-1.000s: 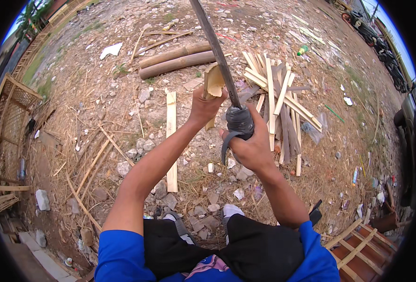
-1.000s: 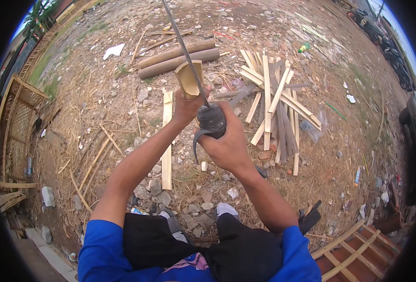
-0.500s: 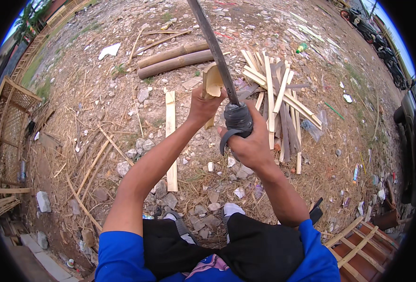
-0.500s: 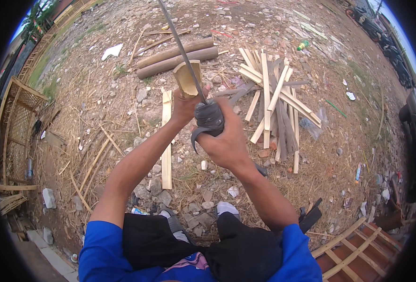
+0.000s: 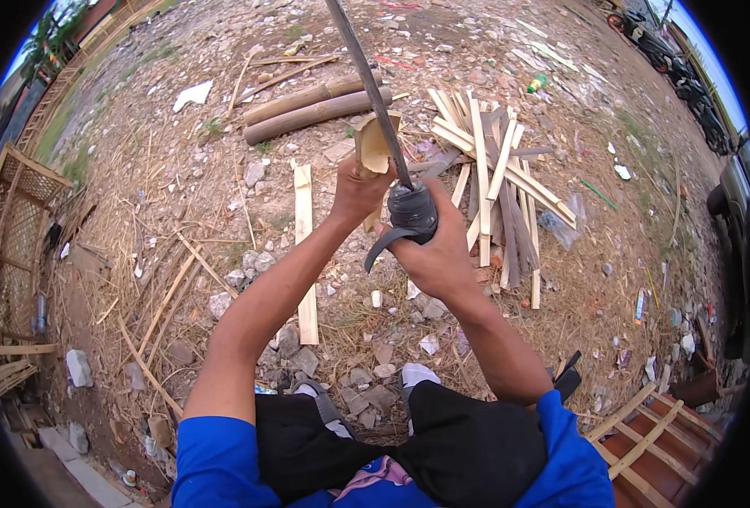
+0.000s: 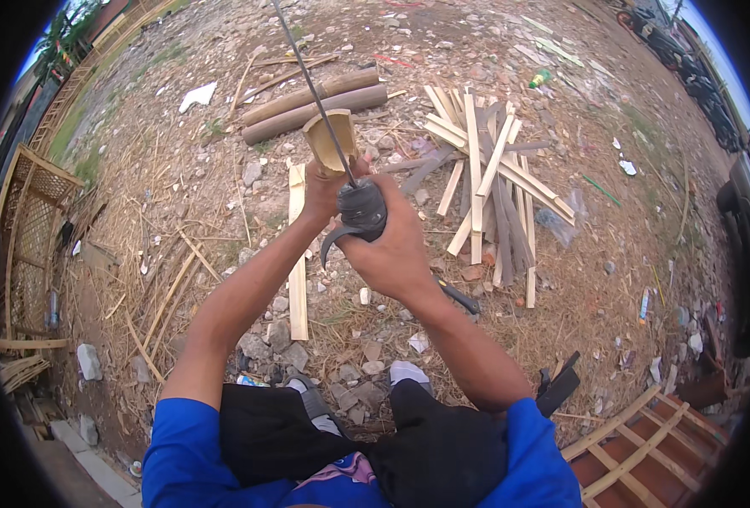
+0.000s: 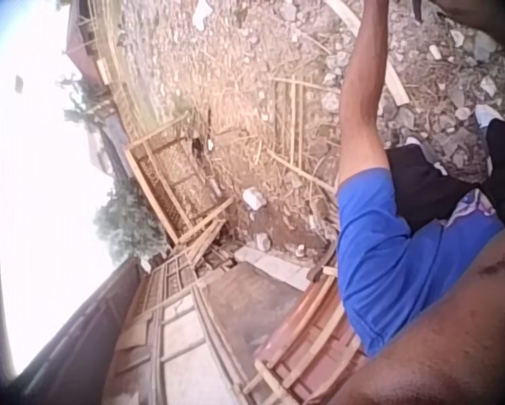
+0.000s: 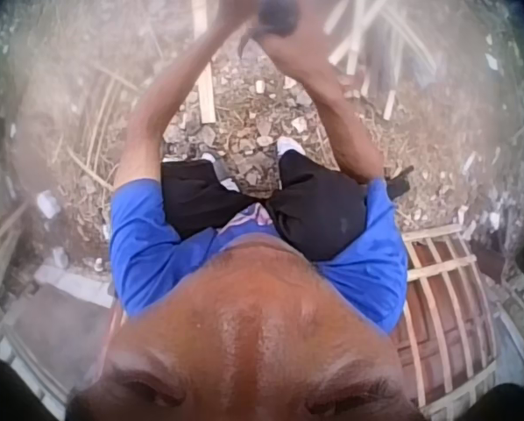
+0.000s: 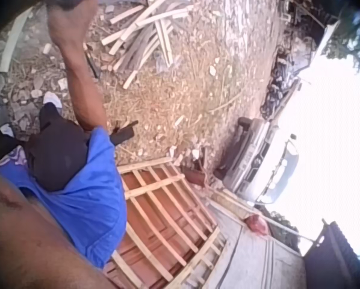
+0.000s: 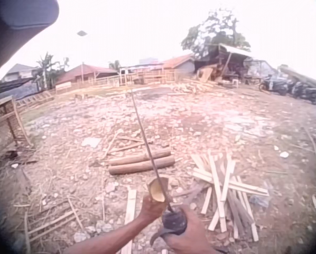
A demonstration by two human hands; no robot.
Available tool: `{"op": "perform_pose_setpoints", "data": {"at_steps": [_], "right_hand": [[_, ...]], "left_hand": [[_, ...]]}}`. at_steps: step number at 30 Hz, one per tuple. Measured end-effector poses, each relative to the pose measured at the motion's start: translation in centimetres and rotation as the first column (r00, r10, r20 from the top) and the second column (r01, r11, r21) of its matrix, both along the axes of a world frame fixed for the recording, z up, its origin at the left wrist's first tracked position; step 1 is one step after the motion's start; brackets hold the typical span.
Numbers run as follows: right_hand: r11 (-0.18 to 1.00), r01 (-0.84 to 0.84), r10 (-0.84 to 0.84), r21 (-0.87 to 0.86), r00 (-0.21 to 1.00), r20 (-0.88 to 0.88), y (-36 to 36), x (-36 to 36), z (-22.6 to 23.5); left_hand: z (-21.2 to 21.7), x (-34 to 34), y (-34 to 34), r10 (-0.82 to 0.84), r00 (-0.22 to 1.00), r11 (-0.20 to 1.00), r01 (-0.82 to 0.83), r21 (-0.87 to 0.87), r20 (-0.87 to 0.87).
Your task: The person splits bamboo pieces by striking a knife with a hammer, pulls the split bamboo apart by hand, and further splits and shaves the bamboo strips using the knife.
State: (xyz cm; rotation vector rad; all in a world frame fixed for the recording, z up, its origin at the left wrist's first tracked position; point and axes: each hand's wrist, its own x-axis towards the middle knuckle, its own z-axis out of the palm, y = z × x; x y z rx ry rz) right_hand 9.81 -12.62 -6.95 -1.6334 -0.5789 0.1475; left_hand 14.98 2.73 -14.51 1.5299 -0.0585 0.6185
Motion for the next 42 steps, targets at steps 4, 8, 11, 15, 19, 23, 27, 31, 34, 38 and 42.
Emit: {"op": "perform_pose_setpoints", "data": {"at_steps": [4,8,11,15,19,23,27,31,34,38,42], "right_hand": [[1.000,0.020,-0.020,-0.014,0.999,0.028,0.1,-0.2,0.3],[0.999,-0.009,0.009,-0.043,1.000,0.001,-0.5,-0.5,0.7],[1.000,0.007,-0.006,0.015,1.000,-0.026,-1.2,-0.9,2.3],[0.999,0.005,-0.007,0.053,0.999,0.038,-2.3,-1.2,6.8],[1.000,0.016,-0.015,0.014,1.000,-0.020,-1.6,-0.7,3.6],[1.000,-0.014,0.015,0.013,0.998,-0.062,-1.8,0.4,0.4],[1.000,-0.011,0.011,-0.003,0.993,-0.121,-2.0,-0.1,1.4],[0.999,0.012,-0.010,0.046,0.999,-0.048,-1.6,0.4,0.7],[0.996,0.029,-0.030,0.089,0.999,0.019,-2.1,0.1,2.4],[0.990,-0.001,0.003,0.143,1.000,-0.013,-2.8,-0.2,6.3],[1.000,0.006,-0.004,0.029,0.996,-0.089,-1.4,0.9,0.6]], "left_hand": [[0.0,0.1,0.2,-0.025,0.999,0.998,0.028,-0.063,0.043],[0.2,-0.2,0.3,0.021,0.999,0.992,-0.027,0.124,0.043],[2.1,0.1,-0.1,0.030,0.998,0.980,-0.040,0.195,0.058],[7.5,-0.3,-1.2,-0.024,0.979,0.988,-0.007,0.153,0.203],[3.8,-0.7,-0.9,-0.033,0.999,0.974,0.037,0.222,-0.024],[-2.8,-0.3,0.2,-0.134,0.984,0.991,0.130,-0.042,-0.119],[-3.6,-0.6,-0.3,-0.211,0.967,0.975,0.218,0.036,-0.141],[-2.5,0.6,-0.8,-0.162,0.980,0.985,0.167,0.037,-0.114],[-0.1,1.1,-0.6,-0.131,0.991,0.987,0.133,0.090,-0.025],[4.6,1.4,-0.7,-0.166,0.985,0.982,0.161,0.093,0.043],[-0.4,0.1,0.6,-0.218,0.951,0.957,0.252,0.142,-0.217]]}}
